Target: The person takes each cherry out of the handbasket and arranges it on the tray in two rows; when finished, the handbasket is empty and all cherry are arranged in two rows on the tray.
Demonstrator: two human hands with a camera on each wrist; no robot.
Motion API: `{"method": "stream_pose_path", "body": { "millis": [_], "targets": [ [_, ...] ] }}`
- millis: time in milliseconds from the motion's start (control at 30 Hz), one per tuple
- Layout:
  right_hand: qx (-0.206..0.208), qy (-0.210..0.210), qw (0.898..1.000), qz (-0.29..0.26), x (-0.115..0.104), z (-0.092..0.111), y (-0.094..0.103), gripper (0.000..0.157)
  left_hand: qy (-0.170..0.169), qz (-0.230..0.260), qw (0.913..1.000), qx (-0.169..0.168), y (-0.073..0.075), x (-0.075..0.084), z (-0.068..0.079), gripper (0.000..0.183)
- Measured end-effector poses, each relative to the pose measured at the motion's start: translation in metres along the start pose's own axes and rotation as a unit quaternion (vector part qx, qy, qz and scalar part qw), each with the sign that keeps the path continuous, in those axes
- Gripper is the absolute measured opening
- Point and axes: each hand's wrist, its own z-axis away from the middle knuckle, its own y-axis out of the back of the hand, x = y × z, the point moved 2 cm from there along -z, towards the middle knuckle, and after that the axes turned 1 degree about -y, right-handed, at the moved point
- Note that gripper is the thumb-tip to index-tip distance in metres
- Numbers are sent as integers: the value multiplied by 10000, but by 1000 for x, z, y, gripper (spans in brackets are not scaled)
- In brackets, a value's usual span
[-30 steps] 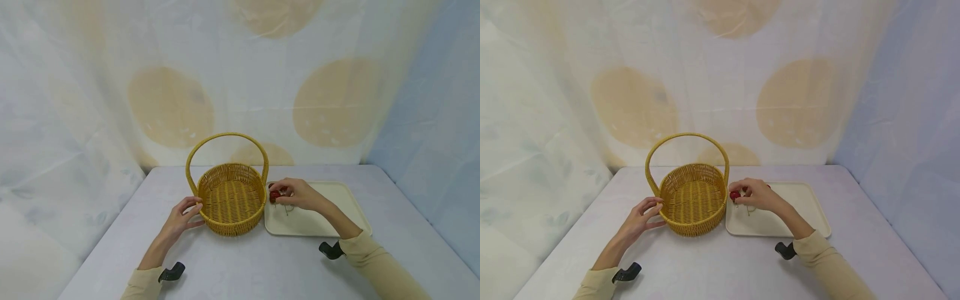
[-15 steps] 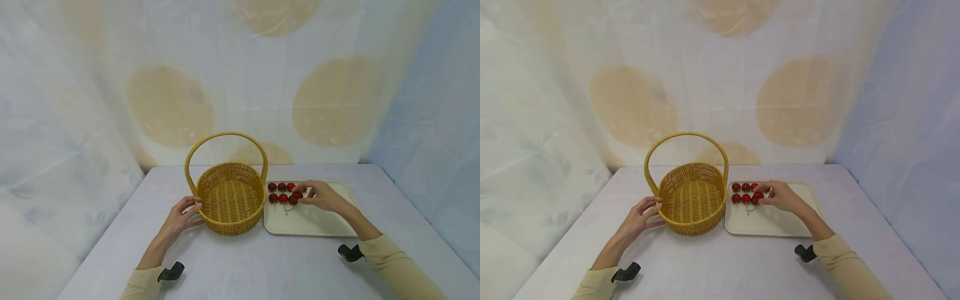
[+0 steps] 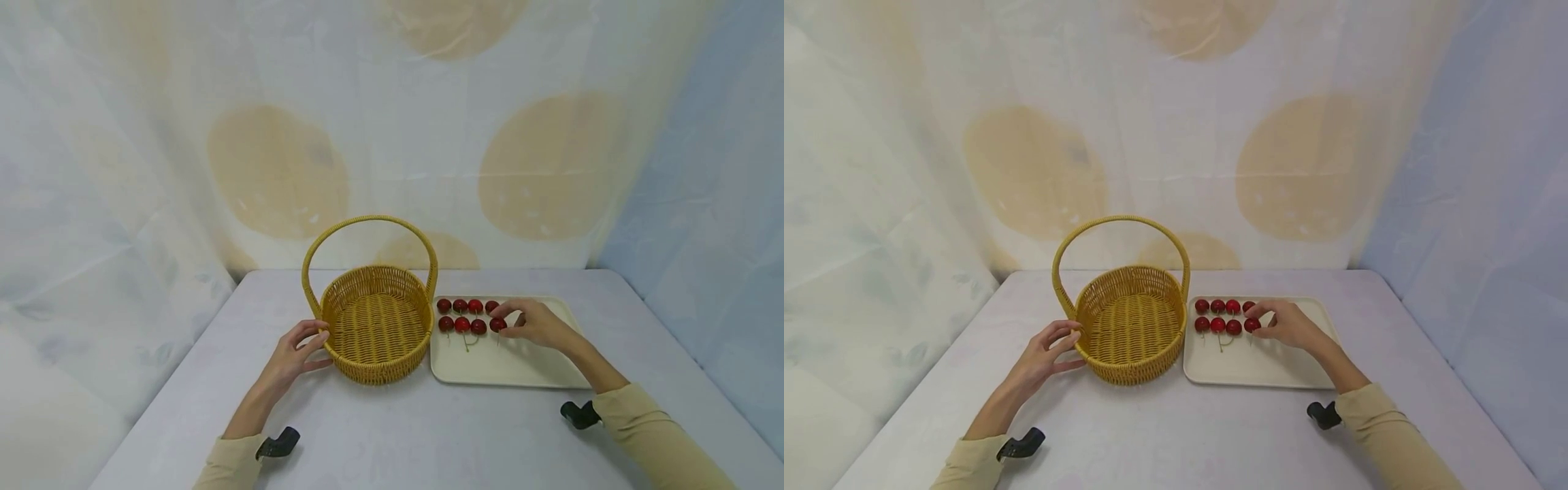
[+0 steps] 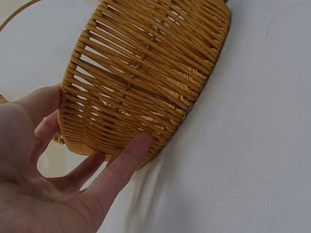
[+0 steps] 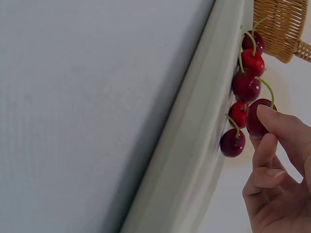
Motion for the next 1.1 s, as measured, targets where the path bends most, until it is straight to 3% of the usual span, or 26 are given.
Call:
{"method": "stream_pose_path", "body": {
  "millis": [267,800,1100],
  "targets": [
    [-142,-19,9999,76,3,-4,-3,35,11,37,10000,26,0,-1,1,45],
    [-100,-336,9992,184,12,-4,-7,36,67,11,10000,9,-4,-2,-3,53],
    [-165,-190,9990,364,7,-4,-5,39,-3,-253,9997,-31,0,0,0,55]
  ]
}}
